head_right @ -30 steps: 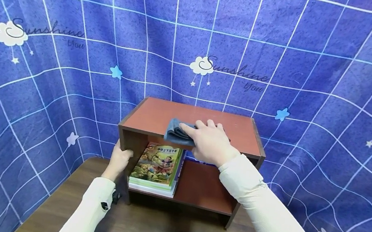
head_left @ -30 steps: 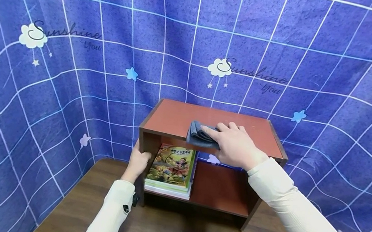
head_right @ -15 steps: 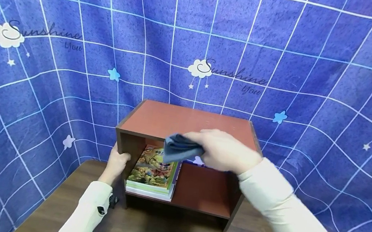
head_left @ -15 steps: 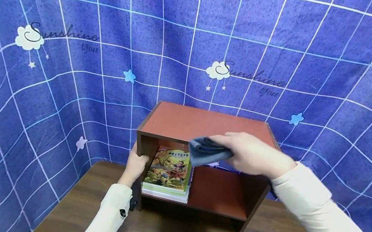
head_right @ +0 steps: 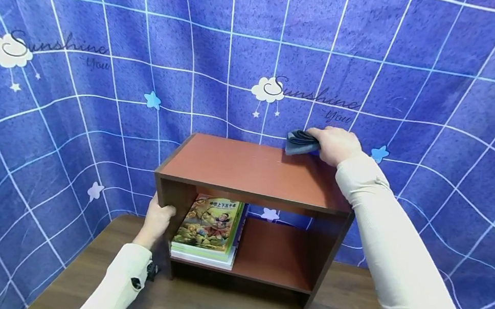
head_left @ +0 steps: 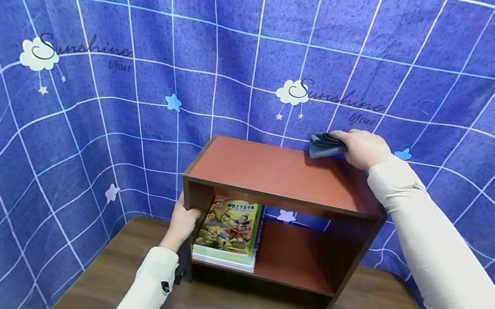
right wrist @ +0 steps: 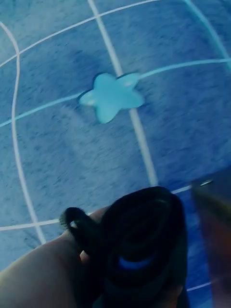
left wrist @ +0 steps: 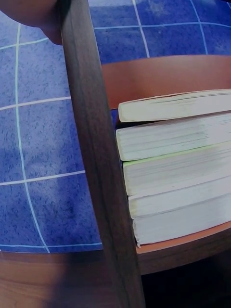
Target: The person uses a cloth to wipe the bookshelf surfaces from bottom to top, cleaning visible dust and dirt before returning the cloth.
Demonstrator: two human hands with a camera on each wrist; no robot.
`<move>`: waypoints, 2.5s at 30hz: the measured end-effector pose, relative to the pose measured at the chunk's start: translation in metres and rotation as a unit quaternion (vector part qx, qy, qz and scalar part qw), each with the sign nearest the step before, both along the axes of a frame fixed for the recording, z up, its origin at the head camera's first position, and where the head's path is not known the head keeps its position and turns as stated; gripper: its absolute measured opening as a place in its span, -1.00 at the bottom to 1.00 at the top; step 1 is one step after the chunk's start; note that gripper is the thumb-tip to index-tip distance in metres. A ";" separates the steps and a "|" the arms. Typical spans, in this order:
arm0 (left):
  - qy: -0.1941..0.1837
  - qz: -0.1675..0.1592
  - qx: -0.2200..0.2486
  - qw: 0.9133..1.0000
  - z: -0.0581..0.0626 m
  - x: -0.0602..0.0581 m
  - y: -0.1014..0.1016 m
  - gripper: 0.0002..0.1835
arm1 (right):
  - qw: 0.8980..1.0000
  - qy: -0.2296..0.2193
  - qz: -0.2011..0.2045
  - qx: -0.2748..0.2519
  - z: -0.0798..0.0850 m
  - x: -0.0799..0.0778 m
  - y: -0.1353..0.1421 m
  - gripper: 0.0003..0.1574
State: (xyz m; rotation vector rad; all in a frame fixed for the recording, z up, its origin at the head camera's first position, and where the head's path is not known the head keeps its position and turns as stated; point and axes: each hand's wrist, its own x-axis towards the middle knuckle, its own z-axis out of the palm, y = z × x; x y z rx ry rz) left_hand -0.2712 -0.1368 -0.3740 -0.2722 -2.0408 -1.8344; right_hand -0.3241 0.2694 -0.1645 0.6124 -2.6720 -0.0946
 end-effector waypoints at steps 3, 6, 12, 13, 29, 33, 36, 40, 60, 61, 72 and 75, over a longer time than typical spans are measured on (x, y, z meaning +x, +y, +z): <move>0.003 -0.007 0.001 1.000 -0.002 0.000 -0.002 -0.15 | 0.999 -0.043 -0.011 -0.004 -0.012 -0.007 0.003 -0.29; 0.012 -0.012 0.002 1.000 -0.001 0.000 -0.005 -0.15 | 0.994 -0.104 -0.016 -0.023 -0.018 -0.007 0.003 -0.27; 0.032 -0.006 0.001 0.999 0.004 0.000 -0.001 -0.17 | 0.984 -0.173 -0.025 -0.042 -0.011 -0.004 0.004 -0.29; 0.031 -0.005 0.000 0.999 0.004 0.000 -0.001 -0.17 | 0.983 -0.177 -0.027 -0.038 -0.009 -0.003 0.004 -0.30; 0.004 -0.003 0.000 1.000 -0.028 -0.027 -0.009 -0.09 | 0.985 -0.160 -0.058 0.018 -0.018 0.034 0.004 -0.25; 0.021 -0.003 -0.003 1.000 -0.030 -0.030 -0.007 -0.10 | 0.988 -0.143 -0.060 0.023 -0.020 0.049 0.005 -0.24; 0.024 -0.001 -0.001 1.000 -0.029 -0.029 -0.006 -0.09 | 0.989 -0.135 -0.062 0.021 -0.020 0.062 0.006 -0.24; 0.017 0.006 -0.001 1.000 -0.027 -0.029 -0.006 -0.09 | 0.990 -0.125 -0.063 0.025 -0.022 0.079 0.005 -0.26; 0.012 0.000 0.002 1.000 -0.014 -0.016 -0.004 -0.16 | 0.993 0.093 0.066 0.005 -0.061 0.148 0.009 -0.10; 0.010 0.000 0.001 1.000 -0.010 -0.012 -0.003 -0.16 | 0.991 0.110 0.072 0.004 -0.064 0.147 0.009 -0.08; 0.005 -0.004 0.000 1.000 0.003 -0.002 0.002 -0.22 | 0.973 0.221 0.065 -0.028 -0.096 0.153 0.014 0.07; 0.010 -0.001 -0.001 1.000 0.005 -0.002 0.003 -0.23 | 0.958 0.277 0.063 -0.047 -0.110 0.157 0.013 -0.02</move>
